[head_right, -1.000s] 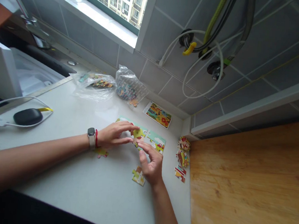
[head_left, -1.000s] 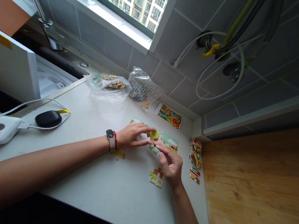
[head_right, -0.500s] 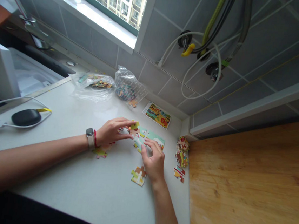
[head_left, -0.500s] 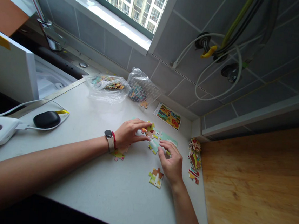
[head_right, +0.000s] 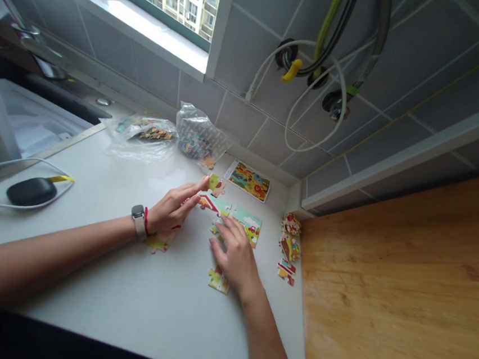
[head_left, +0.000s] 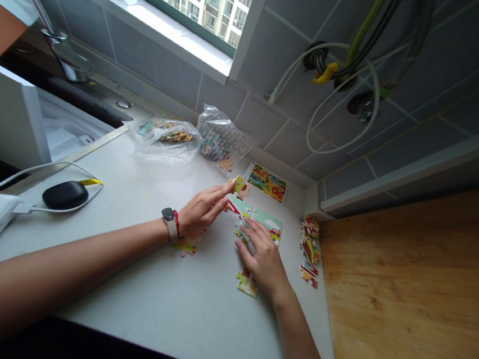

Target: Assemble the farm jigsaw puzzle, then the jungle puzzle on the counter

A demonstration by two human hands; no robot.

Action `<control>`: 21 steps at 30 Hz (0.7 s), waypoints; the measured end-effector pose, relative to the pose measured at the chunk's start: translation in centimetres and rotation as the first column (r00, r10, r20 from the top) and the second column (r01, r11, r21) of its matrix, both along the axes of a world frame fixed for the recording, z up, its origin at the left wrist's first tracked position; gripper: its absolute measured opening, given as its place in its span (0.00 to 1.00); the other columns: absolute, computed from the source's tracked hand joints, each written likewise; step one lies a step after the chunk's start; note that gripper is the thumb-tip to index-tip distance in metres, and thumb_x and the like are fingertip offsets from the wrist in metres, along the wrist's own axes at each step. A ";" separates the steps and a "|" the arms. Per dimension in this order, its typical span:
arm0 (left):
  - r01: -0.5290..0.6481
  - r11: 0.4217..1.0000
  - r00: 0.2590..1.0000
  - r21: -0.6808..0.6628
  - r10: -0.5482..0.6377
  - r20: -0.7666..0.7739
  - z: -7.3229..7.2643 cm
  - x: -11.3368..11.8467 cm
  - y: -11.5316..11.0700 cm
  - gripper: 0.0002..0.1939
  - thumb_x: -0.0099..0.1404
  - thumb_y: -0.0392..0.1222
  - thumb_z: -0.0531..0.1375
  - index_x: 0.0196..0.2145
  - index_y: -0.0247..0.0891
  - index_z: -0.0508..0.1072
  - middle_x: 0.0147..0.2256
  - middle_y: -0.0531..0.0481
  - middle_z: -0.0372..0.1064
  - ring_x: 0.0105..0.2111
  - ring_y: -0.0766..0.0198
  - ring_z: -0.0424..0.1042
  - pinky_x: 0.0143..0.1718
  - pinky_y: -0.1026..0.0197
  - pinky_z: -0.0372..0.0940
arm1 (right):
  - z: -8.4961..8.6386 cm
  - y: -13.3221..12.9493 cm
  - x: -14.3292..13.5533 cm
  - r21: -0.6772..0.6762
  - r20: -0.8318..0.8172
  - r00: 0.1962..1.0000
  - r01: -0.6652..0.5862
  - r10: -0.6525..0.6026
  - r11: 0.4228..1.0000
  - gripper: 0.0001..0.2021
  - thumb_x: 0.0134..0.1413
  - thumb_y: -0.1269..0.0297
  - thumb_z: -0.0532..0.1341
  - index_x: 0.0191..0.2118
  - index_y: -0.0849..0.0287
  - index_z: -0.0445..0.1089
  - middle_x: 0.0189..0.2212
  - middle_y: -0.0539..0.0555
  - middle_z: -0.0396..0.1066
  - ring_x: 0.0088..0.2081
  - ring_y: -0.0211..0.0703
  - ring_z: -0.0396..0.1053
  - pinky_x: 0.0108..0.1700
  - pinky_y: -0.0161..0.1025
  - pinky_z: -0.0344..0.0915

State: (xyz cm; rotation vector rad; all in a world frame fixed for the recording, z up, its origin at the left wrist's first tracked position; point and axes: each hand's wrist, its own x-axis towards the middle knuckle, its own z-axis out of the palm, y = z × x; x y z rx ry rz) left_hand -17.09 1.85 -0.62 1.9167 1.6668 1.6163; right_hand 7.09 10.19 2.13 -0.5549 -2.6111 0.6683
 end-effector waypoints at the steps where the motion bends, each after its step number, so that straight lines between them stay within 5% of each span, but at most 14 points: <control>1: -0.001 1.000 1.000 -0.007 0.002 0.009 0.1 0.0 0.0 0.28 0.81 0.45 0.49 0.75 0.42 0.54 0.63 0.40 0.70 0.62 0.53 0.72 0.63 0.51 0.68 | -0.1 0.1 0.0 -0.005 0.034 0.999 -0.013 0.013 1.000 0.17 0.66 0.63 0.65 0.58 0.54 0.77 0.62 0.60 0.73 0.66 0.58 0.68 0.68 0.60 0.65; 6: -0.013 1.000 1.000 -0.016 0.013 0.008 0.3 -0.2 0.0 0.29 0.81 0.43 0.50 0.76 0.44 0.53 0.62 0.40 0.71 0.60 0.52 0.72 0.62 0.50 0.68 | 0.4 0.2 0.4 -0.095 -0.038 0.999 -0.030 0.026 0.995 0.13 0.69 0.65 0.62 0.53 0.54 0.80 0.51 0.58 0.82 0.53 0.52 0.79 0.60 0.50 0.75; 11: 0.031 1.000 0.994 0.001 -0.031 -0.109 0.3 0.0 0.0 0.36 0.78 0.36 0.52 0.77 0.47 0.44 0.64 0.39 0.69 0.61 0.50 0.71 0.61 0.46 0.69 | 1.4 1.2 1.4 -0.190 -0.267 0.917 0.252 -0.297 0.949 0.09 0.68 0.59 0.64 0.46 0.53 0.81 0.36 0.54 0.83 0.32 0.47 0.82 0.43 0.46 0.80; 17: 0.137 0.981 0.926 -0.136 -0.176 -0.333 0.2 0.5 -0.5 0.47 0.76 0.39 0.54 0.77 0.38 0.24 0.72 0.29 0.53 0.68 0.40 0.60 0.65 0.37 0.63 | 0.7 3.7 2.4 -0.334 -0.448 0.671 0.486 -0.590 0.807 0.13 0.64 0.53 0.66 0.43 0.58 0.79 0.35 0.57 0.82 0.37 0.49 0.81 0.41 0.44 0.78; 21: 0.170 0.967 0.873 -0.190 -0.237 -0.426 0.7 0.7 -0.7 0.47 0.77 0.44 0.54 0.77 0.38 0.23 0.74 0.30 0.45 0.72 0.40 0.55 0.67 0.38 0.60 | 0.4 4.1 2.4 -0.349 -0.430 0.708 0.441 -0.560 0.827 0.14 0.65 0.53 0.65 0.46 0.58 0.79 0.40 0.58 0.82 0.42 0.49 0.80 0.45 0.45 0.77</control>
